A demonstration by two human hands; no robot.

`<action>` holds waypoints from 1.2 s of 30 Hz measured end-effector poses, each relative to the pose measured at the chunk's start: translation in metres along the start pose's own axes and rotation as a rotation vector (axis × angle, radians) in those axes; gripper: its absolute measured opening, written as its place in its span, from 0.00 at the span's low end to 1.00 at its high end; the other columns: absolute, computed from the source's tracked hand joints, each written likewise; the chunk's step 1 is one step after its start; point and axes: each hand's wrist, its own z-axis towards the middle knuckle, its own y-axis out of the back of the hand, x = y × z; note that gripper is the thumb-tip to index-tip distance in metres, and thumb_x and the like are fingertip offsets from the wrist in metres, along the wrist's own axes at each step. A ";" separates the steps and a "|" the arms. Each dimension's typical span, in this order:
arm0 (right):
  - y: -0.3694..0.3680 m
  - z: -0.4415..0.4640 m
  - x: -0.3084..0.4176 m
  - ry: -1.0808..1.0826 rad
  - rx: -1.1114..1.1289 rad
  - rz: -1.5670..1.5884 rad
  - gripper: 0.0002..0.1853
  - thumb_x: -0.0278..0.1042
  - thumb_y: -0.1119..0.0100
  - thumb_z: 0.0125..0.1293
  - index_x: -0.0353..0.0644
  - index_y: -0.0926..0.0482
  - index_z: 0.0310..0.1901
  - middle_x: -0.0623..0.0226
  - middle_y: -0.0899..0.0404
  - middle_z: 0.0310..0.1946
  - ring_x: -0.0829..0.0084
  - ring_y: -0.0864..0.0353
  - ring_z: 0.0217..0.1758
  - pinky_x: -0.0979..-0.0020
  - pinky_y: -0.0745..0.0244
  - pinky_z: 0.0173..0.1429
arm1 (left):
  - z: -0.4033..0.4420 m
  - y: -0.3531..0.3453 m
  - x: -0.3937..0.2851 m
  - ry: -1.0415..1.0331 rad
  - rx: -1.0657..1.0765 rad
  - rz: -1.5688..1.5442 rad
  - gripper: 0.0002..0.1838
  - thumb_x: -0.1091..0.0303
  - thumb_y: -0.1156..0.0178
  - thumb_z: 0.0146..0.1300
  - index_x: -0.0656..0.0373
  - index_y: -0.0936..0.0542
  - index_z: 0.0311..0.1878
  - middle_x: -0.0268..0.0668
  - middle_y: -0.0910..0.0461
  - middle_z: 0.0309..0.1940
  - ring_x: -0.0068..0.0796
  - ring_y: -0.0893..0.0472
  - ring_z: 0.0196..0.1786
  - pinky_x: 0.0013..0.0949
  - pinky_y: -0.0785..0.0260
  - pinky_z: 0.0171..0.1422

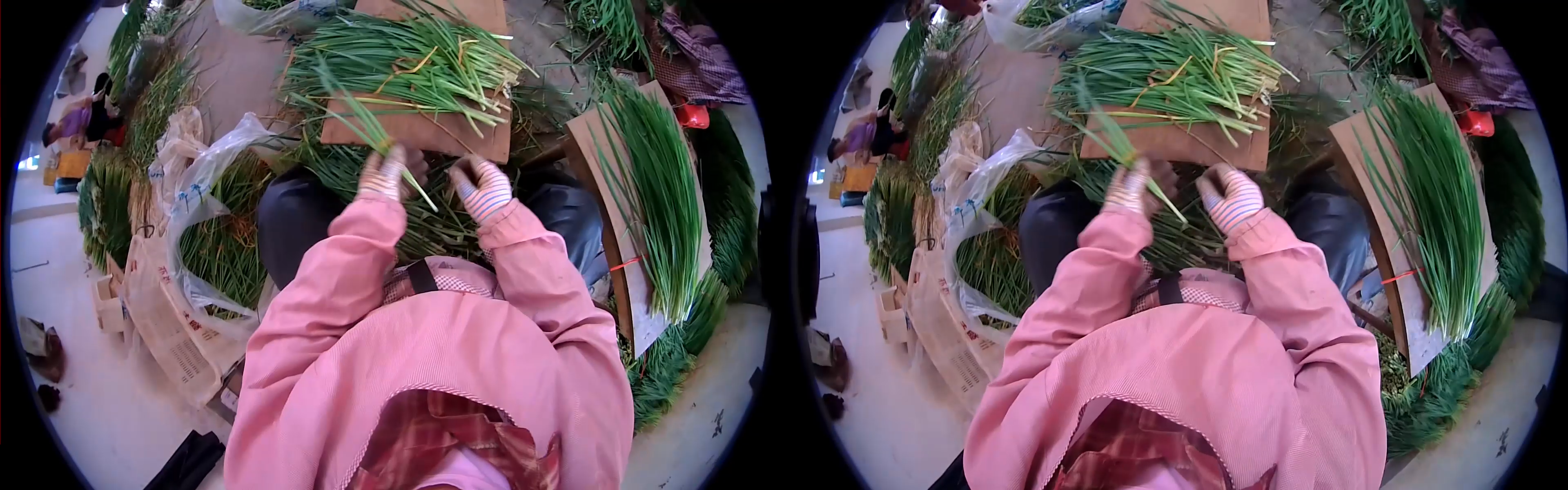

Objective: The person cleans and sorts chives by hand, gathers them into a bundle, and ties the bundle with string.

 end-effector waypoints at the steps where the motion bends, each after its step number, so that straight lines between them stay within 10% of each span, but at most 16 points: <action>1: 0.008 0.010 0.002 0.087 -0.066 -0.029 0.06 0.28 0.43 0.53 0.39 0.26 0.32 0.65 0.26 0.23 0.75 0.29 0.27 0.74 0.32 0.35 | 0.003 0.005 -0.026 0.007 0.250 -0.161 0.14 0.62 0.43 0.56 0.51 0.29 0.46 0.38 0.25 0.33 0.41 0.24 0.35 0.46 0.29 0.37; 4: 0.042 0.050 0.017 0.304 -0.172 -0.519 0.08 0.28 0.43 0.50 0.41 0.27 0.34 0.51 0.26 0.30 0.53 0.26 0.34 0.64 0.30 0.37 | -0.019 -0.043 -0.072 -0.482 -0.020 0.177 0.16 0.59 0.42 0.55 0.53 0.28 0.46 0.31 0.25 0.30 0.25 0.26 0.25 0.26 0.32 0.24; 7: 0.053 0.087 0.014 0.300 -0.158 -0.705 0.10 0.28 0.44 0.52 0.42 0.27 0.38 0.54 0.26 0.32 0.56 0.26 0.34 0.67 0.30 0.38 | 0.022 -0.023 -0.083 0.004 -0.387 -0.141 0.10 0.56 0.40 0.53 0.48 0.27 0.30 0.20 0.33 0.19 0.13 0.43 0.13 0.19 0.54 0.13; 11: 0.053 0.108 0.025 0.187 0.012 -1.092 0.13 0.39 0.46 0.54 0.44 0.28 0.40 0.54 0.26 0.36 0.54 0.27 0.39 0.62 0.30 0.41 | 0.007 -0.005 -0.027 0.416 0.058 -0.490 0.12 0.60 0.38 0.50 0.52 0.30 0.21 0.20 0.34 0.15 0.13 0.45 0.11 0.19 0.55 0.15; 24: 0.056 0.116 0.056 0.061 0.125 -1.270 0.26 0.44 0.40 0.47 0.43 0.33 0.47 0.48 0.32 0.43 0.51 0.29 0.42 0.59 0.30 0.45 | -0.042 -0.024 -0.096 -0.256 0.269 0.327 0.17 0.64 0.49 0.60 0.57 0.32 0.52 0.37 0.23 0.30 0.26 0.23 0.25 0.27 0.30 0.25; 26: 0.071 0.114 0.025 0.269 0.017 -1.059 0.24 0.39 0.38 0.45 0.43 0.32 0.46 0.49 0.31 0.41 0.51 0.29 0.41 0.60 0.31 0.45 | -0.014 0.029 -0.148 -0.498 -0.028 0.549 0.15 0.55 0.49 0.59 0.57 0.29 0.39 0.36 0.25 0.26 0.30 0.24 0.23 0.29 0.32 0.22; 29: 0.088 0.089 0.016 0.315 -0.024 -0.907 0.22 0.35 0.37 0.44 0.43 0.30 0.43 0.52 0.30 0.39 0.54 0.29 0.40 0.62 0.31 0.44 | -0.048 0.124 -0.241 -0.616 -0.528 0.000 0.17 0.50 0.45 0.55 0.52 0.27 0.38 0.29 0.25 0.28 0.27 0.26 0.30 0.32 0.34 0.40; 31: 0.092 0.068 0.017 0.291 -0.048 -0.750 0.21 0.34 0.38 0.43 0.42 0.28 0.42 0.53 0.30 0.38 0.58 0.28 0.39 0.65 0.31 0.43 | -0.114 0.168 -0.266 -0.967 -0.378 -0.520 0.09 0.55 0.48 0.57 0.47 0.27 0.34 0.27 0.28 0.26 0.24 0.28 0.33 0.29 0.37 0.43; 34: 0.088 0.036 0.009 0.172 -0.041 -0.580 0.17 0.30 0.40 0.45 0.40 0.27 0.40 0.56 0.28 0.32 0.65 0.27 0.32 0.71 0.30 0.39 | -0.142 0.395 -0.275 -1.264 0.393 -0.125 0.11 0.61 0.57 0.64 0.47 0.26 0.41 0.28 0.22 0.32 0.22 0.23 0.32 0.26 0.30 0.36; 36: 0.071 0.034 -0.024 0.059 0.087 -0.340 0.11 0.30 0.44 0.50 0.37 0.25 0.37 0.59 0.24 0.25 0.70 0.25 0.28 0.72 0.30 0.36 | -0.190 0.288 -0.238 -1.097 -0.466 -0.566 0.11 0.63 0.57 0.64 0.48 0.26 0.43 0.29 0.23 0.30 0.22 0.24 0.32 0.26 0.29 0.28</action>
